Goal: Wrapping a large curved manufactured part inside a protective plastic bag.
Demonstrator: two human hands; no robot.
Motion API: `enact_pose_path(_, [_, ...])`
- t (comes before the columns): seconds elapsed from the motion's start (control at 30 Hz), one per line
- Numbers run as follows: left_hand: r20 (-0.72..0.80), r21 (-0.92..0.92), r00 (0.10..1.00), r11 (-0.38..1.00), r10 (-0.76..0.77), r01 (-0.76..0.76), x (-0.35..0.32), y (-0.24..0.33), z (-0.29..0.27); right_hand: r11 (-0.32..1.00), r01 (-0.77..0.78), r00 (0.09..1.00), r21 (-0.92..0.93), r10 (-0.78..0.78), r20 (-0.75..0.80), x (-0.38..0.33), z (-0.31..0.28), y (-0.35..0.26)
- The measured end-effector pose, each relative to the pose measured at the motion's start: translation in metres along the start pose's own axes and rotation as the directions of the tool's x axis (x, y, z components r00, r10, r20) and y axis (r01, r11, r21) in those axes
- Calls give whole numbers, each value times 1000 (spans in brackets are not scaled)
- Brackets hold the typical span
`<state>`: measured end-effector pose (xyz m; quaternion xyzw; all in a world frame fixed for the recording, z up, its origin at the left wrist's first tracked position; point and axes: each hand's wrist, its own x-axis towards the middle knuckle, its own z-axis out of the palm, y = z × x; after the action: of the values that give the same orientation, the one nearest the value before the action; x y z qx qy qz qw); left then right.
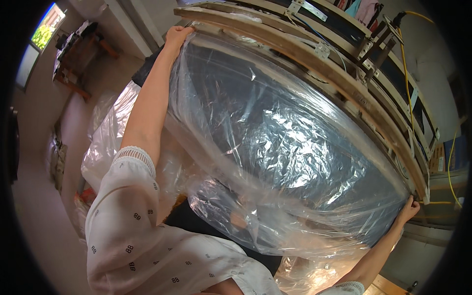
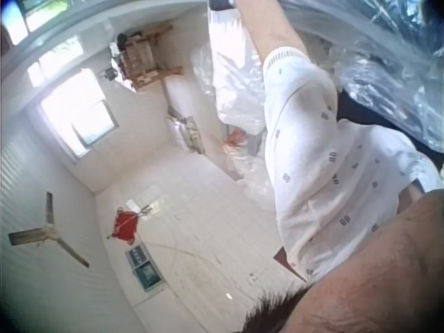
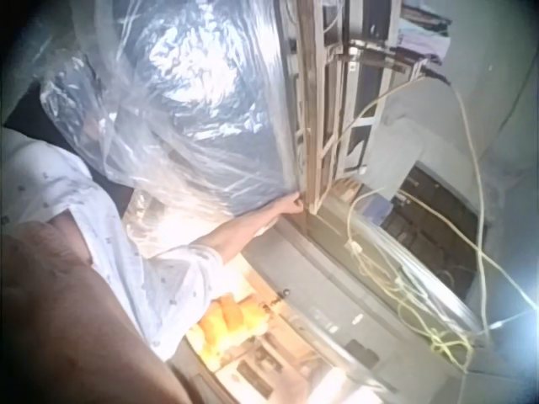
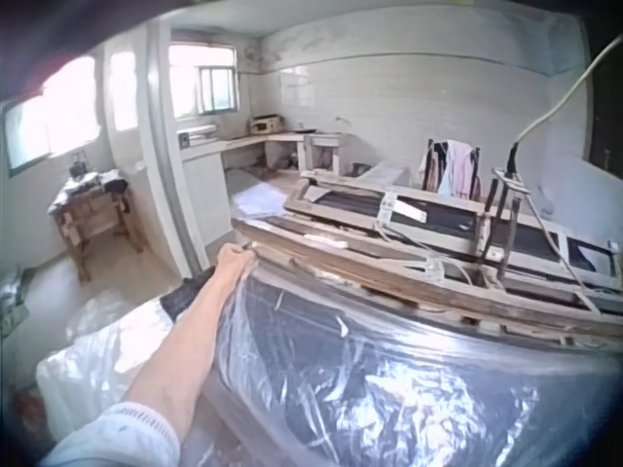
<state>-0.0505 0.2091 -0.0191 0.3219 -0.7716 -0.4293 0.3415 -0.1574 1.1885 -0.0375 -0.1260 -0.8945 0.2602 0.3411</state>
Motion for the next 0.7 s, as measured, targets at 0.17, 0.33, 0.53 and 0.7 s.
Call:
enact_pose_path(0.17, [108, -689, 942, 659, -318, 302, 7, -3, -12, 990, -92, 992, 104, 83, 90, 6, -12, 4])
enact_pose_path(0.33, [-217, -471, 968, 882, -125, 8, 5, -6, -26, 923, -206, 977, 326, 179, 112, -5, -11, -25])
enact_pose_path(0.53, [-290, -93, 956, 996, -47, 20, 6, -7, -39, 908, -234, 971, 347, 234, 45, -4, -15, -29])
enact_pose_path(0.7, [51, 221, 982, 957, 180, -187, -33, 11, -27, 999, 7, 986, -35, -1, 169, -14, -13, -25])
